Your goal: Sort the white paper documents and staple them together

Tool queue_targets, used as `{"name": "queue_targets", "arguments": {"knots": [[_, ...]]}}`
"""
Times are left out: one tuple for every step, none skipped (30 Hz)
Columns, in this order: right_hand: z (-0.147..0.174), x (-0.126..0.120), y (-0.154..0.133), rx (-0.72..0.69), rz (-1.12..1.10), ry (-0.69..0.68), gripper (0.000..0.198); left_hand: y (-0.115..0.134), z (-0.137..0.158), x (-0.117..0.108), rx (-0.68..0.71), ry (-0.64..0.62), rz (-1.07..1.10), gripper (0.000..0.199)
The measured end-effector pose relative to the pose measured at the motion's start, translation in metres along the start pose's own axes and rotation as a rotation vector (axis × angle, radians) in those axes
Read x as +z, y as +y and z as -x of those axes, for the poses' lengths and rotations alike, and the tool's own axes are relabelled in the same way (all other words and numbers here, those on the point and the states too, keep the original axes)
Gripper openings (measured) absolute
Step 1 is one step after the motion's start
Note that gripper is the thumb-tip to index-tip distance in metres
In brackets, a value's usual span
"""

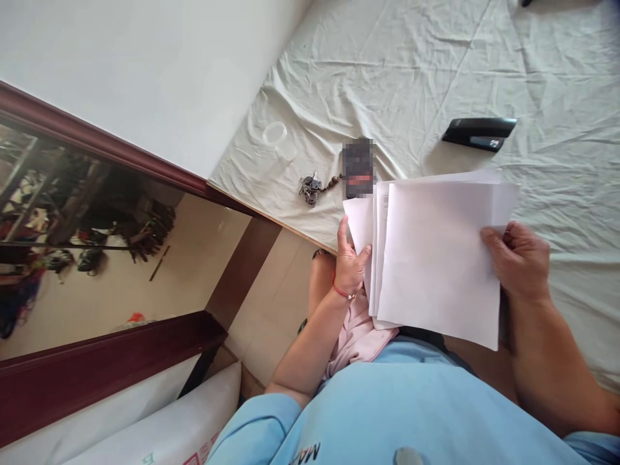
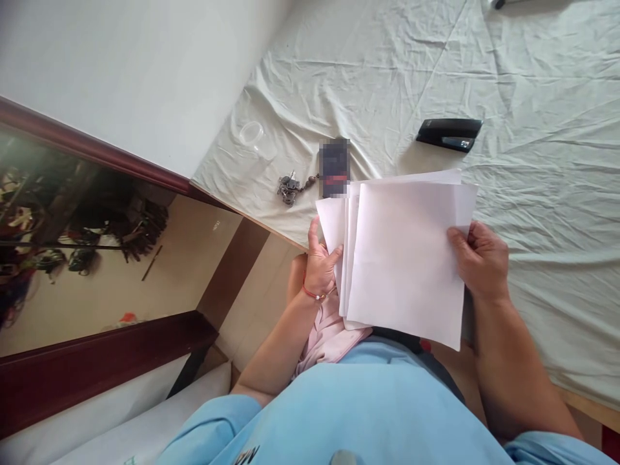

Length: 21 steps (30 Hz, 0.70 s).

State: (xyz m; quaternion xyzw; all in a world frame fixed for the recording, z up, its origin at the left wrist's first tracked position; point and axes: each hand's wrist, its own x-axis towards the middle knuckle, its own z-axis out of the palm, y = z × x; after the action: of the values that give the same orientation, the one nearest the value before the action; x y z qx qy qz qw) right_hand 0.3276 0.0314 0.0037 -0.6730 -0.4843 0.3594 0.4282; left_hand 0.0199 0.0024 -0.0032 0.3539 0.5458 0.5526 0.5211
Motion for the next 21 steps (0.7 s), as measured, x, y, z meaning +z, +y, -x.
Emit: {"name": "queue_targets", "arguments": {"knots": [[0.000,0.000,-0.001,0.008,-0.041,-0.004,0.034,-0.001,0.000,-0.001,0.023,0.005,-0.042,0.090],[0.001,0.000,-0.002,0.009,-0.072,-0.007,0.033,-0.001,-0.001,-0.001,0.042,0.013,-0.079,0.085],[0.001,0.000,-0.004,0.003,-0.093,-0.003,0.032,-0.001,-0.001,-0.002,0.049,0.021,-0.106,0.075],[0.002,0.001,-0.006,-0.003,-0.111,0.002,0.031,0.000,-0.001,-0.003,0.041,0.026,-0.119,0.062],[0.002,0.001,-0.007,-0.005,-0.132,0.007,0.031,0.001,-0.001,-0.003,0.020,0.029,-0.119,0.049],[0.003,0.002,-0.009,-0.003,-0.156,0.012,0.031,0.002,-0.001,-0.003,-0.011,0.032,-0.107,0.038],[0.003,0.003,-0.010,0.003,-0.184,0.013,0.032,0.003,0.000,-0.003,-0.049,0.036,-0.084,0.031],[0.004,0.003,-0.011,0.009,-0.206,0.016,0.033,0.005,0.000,-0.002,-0.087,0.042,-0.052,0.029],[0.004,0.004,-0.012,0.014,-0.218,0.020,0.033,0.006,0.001,-0.001,-0.121,0.047,-0.011,0.031],[0.004,0.004,-0.012,0.016,-0.220,0.021,0.033,0.007,0.001,0.000,-0.144,0.053,0.028,0.034],[0.004,0.004,-0.012,0.016,-0.217,0.025,0.033,0.008,0.002,0.001,-0.158,0.058,0.059,0.037],[0.004,0.004,-0.012,0.016,-0.212,0.025,0.033,0.009,0.002,0.002,-0.165,0.063,0.081,0.039],[0.004,0.004,-0.012,0.014,-0.208,0.024,0.033,0.009,0.002,0.002,-0.168,0.067,0.097,0.041],[0.004,0.004,-0.011,0.010,-0.207,0.025,0.033,0.010,0.002,0.003,-0.168,0.068,0.109,0.043],[0.004,0.004,-0.011,0.005,-0.209,0.025,0.033,0.010,0.002,0.003,-0.169,0.062,0.119,0.045],[0.004,0.003,-0.010,0.003,-0.212,0.020,0.032,0.010,0.002,0.003,-0.170,0.044,0.126,0.046],[0.004,0.003,-0.010,0.004,-0.214,0.012,0.032,0.010,0.002,0.003,-0.173,0.020,0.125,0.046],[0.004,0.003,-0.009,0.005,-0.215,0.001,0.032,0.010,0.001,0.003,-0.178,0.000,0.112,0.046],[0.004,0.003,-0.009,0.007,-0.214,-0.010,0.031,0.010,0.000,0.003,-0.185,-0.007,0.086,0.044],[0.004,0.003,-0.009,0.009,-0.209,-0.023,0.031,0.010,0.000,0.002,-0.192,0.001,0.054,0.041],[0.004,0.004,-0.009,0.009,-0.201,-0.029,0.030,0.010,-0.001,0.002,-0.201,0.018,0.023,0.039]]}}
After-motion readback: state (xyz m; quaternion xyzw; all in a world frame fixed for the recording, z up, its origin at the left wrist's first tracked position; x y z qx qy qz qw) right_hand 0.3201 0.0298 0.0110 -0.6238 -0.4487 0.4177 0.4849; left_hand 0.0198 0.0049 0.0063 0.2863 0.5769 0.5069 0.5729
